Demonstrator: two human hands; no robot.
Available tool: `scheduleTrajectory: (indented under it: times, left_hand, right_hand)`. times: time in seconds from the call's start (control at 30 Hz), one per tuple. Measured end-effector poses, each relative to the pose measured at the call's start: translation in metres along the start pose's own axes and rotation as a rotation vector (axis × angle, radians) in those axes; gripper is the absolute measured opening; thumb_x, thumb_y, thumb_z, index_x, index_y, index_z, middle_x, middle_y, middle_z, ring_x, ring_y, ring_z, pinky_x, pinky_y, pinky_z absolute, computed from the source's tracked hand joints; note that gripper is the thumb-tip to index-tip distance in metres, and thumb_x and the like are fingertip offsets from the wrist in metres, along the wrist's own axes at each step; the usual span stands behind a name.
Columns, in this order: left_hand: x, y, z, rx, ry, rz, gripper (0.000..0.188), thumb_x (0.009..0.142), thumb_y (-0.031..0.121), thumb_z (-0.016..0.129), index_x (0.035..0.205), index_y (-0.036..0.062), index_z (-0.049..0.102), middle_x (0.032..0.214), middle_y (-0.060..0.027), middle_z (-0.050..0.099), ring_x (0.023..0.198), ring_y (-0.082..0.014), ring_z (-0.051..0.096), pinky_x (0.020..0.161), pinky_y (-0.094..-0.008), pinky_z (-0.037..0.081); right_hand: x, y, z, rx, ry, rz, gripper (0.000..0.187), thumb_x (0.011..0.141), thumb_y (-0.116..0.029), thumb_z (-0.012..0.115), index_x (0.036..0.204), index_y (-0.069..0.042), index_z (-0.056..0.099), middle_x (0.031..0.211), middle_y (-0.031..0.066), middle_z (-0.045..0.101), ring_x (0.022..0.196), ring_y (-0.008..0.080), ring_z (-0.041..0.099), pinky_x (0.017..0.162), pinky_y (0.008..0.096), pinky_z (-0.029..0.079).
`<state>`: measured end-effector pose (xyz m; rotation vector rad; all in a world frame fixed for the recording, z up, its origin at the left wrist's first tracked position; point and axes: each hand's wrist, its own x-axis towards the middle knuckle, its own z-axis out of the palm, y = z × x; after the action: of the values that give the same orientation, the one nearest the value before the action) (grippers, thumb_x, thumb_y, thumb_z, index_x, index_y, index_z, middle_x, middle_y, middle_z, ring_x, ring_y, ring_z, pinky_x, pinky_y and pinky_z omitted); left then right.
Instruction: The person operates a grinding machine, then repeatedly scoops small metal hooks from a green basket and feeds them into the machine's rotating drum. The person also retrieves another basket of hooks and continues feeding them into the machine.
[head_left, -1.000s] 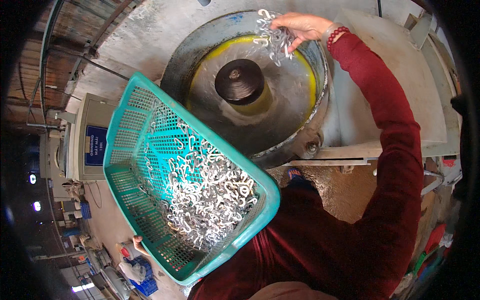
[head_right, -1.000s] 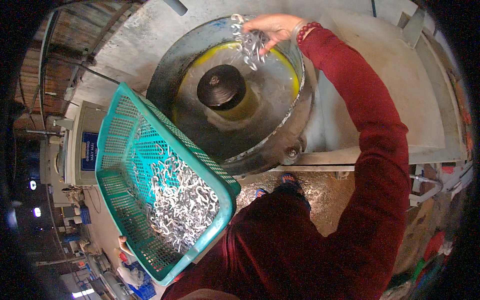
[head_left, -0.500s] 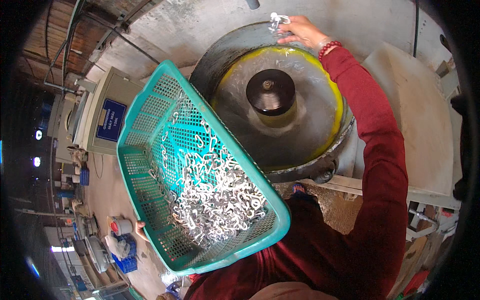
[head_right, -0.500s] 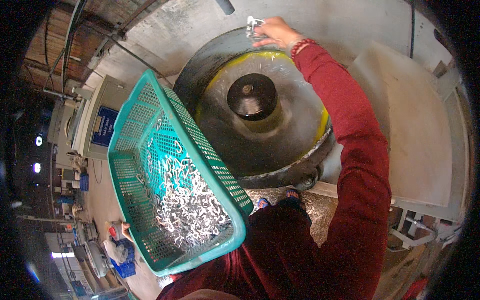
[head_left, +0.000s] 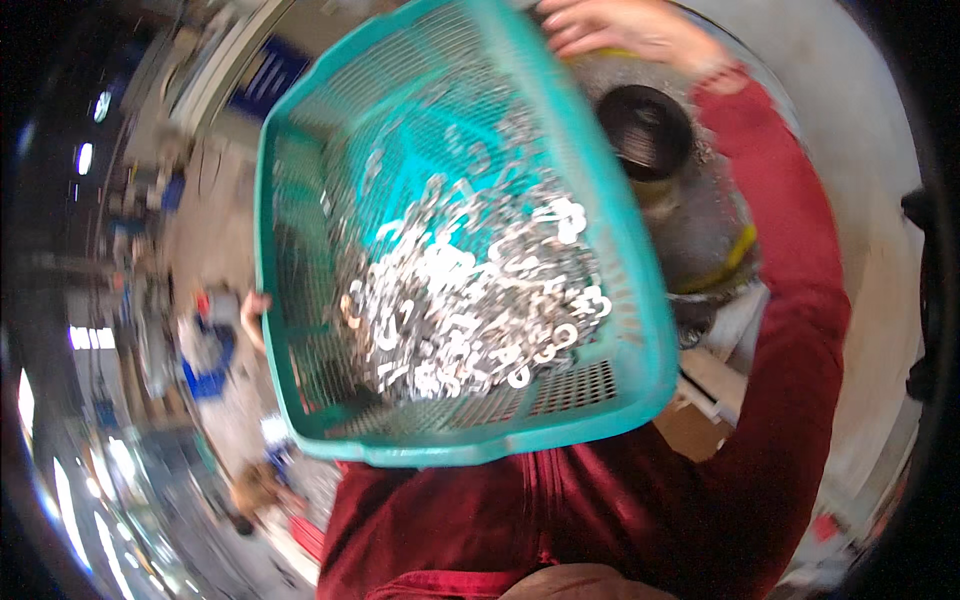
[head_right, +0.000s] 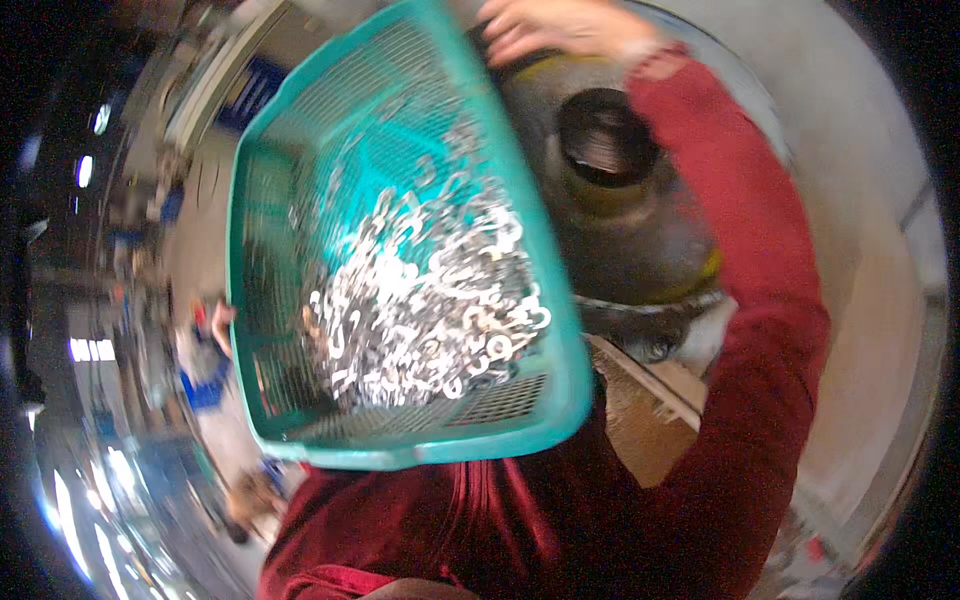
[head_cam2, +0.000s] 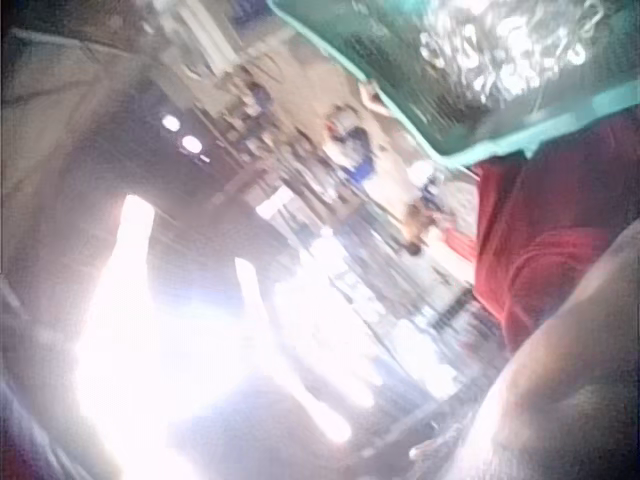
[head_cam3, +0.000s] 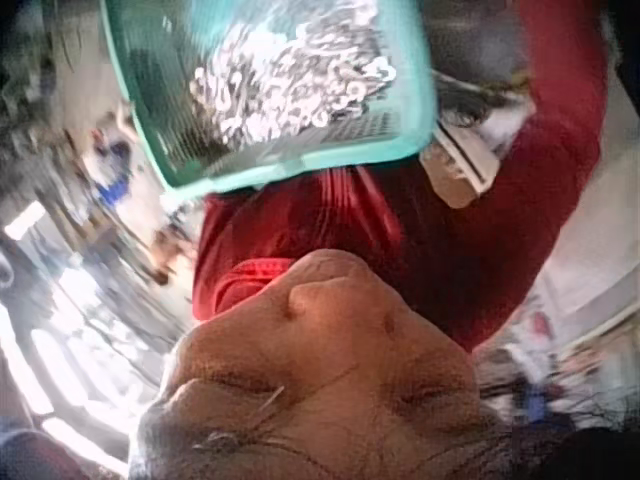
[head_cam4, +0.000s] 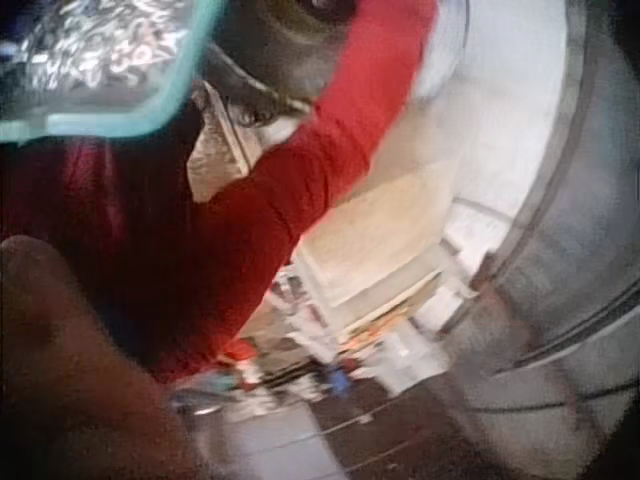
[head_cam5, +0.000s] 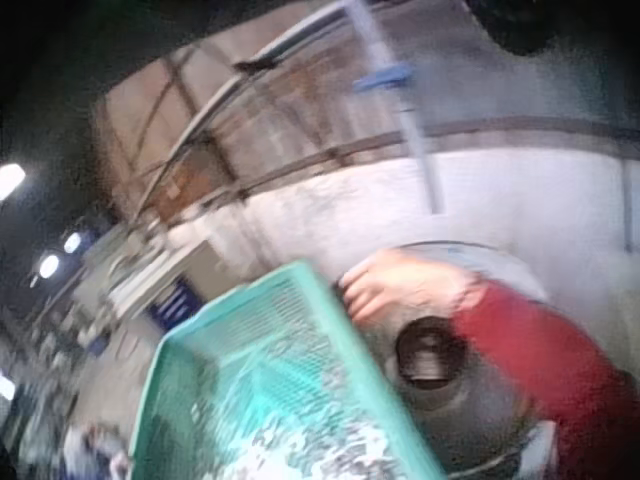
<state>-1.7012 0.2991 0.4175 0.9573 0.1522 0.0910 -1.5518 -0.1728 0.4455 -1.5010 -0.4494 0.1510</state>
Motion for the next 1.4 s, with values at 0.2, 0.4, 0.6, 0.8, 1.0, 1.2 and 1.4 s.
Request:
scheduleTrajectory:
  times: [0.2, 0.4, 0.6, 0.8, 1.0, 1.2, 1.4]
  left_hand:
    - [0.001, -0.025, -0.025, 0.181, -0.196, 0.570, 0.018, 0.086, 0.005, 0.053, 0.104, 0.0050, 0.047, 0.119, -0.0222, 0.056, 0.098, -0.0300, 0.063, 0.081, -0.0402, 0.056]
    - [0.014, -0.024, -0.030, 0.252, -0.360, 0.810, 0.023, 0.087, 0.014, 0.060, 0.104, 0.0025, 0.050, 0.129, -0.0196, 0.048, 0.117, -0.0283, 0.050, 0.101, -0.0407, 0.040]
    - [0.033, -0.030, -0.060, 0.421, -0.311, 1.076, 0.030, 0.078, 0.008, 0.060, 0.108, 0.0051, 0.054, 0.123, -0.0159, 0.053, 0.115, -0.0254, 0.051, 0.098, -0.0364, 0.039]
    - [0.071, -0.036, -0.056, -0.066, -0.444, 0.349, 0.084, 0.055, 0.009, 0.063, 0.137, 0.0033, 0.047, 0.114, -0.0051, 0.058, 0.098, -0.0148, 0.052, 0.079, -0.0258, 0.047]
    - [0.073, -0.055, -0.024, -0.085, -0.235, 0.145, 0.096, 0.053, 0.007, 0.061, 0.143, -0.0088, 0.030, 0.149, -0.0166, 0.032, 0.124, -0.0234, 0.043, 0.086, -0.0306, 0.046]
    - [0.080, -0.059, -0.025, -0.143, -0.289, 0.088, 0.082, 0.055, 0.010, 0.061, 0.133, -0.0084, 0.045, 0.153, -0.0186, 0.026, 0.136, -0.0258, 0.029, 0.098, -0.0299, 0.039]
    - [0.074, -0.061, -0.021, -0.169, -0.340, 0.190, 0.088, 0.053, 0.009, 0.063, 0.136, -0.0097, 0.040, 0.116, -0.0132, 0.055, 0.099, -0.0185, 0.054, 0.070, -0.0286, 0.047]
  right_hand:
    - [-0.008, -0.051, 0.109, -0.543, -0.325, -0.104, 0.042, 0.098, -0.034, 0.050, 0.129, -0.006, 0.055, 0.109, 0.0069, 0.062, 0.098, 0.0168, 0.060, 0.077, 0.0284, 0.051]
    - [0.047, 0.021, 0.254, -1.330, -0.435, 0.488, 0.085, 0.093, -0.069, 0.018, 0.151, -0.007, 0.018, 0.157, 0.0202, 0.012, 0.145, 0.0398, 0.006, 0.116, 0.0531, 0.010]
    - [-0.011, 0.017, 0.347, -1.326, -0.783, 0.478, 0.096, 0.087, -0.074, 0.034, 0.151, -0.005, 0.015, 0.154, 0.0310, 0.007, 0.140, 0.0538, 0.006, 0.100, 0.0759, 0.016]
    - [-0.045, 0.009, 0.338, -1.407, -0.910, 0.149, 0.086, 0.062, -0.020, 0.084, 0.132, -0.002, 0.039, 0.127, 0.0261, 0.039, 0.115, 0.0460, 0.040, 0.091, 0.0506, 0.044]
    - [-0.033, 0.028, 0.284, -0.600, -0.568, 0.529, 0.061, 0.056, -0.023, 0.081, 0.105, -0.004, 0.050, 0.093, 0.0092, 0.059, 0.076, 0.0229, 0.059, 0.066, 0.0352, 0.051]
    - [-0.009, 0.036, 0.220, -0.090, -0.054, 0.628, 0.056, 0.074, -0.039, 0.073, 0.115, -0.006, 0.053, 0.101, 0.0074, 0.061, 0.077, 0.0201, 0.061, 0.064, 0.0332, 0.053]
    - [-0.005, 0.024, 0.215, -0.036, -0.021, 0.639, 0.054, 0.080, -0.043, 0.067, 0.118, -0.006, 0.054, 0.103, 0.0071, 0.061, 0.080, 0.0199, 0.062, 0.066, 0.0330, 0.053]
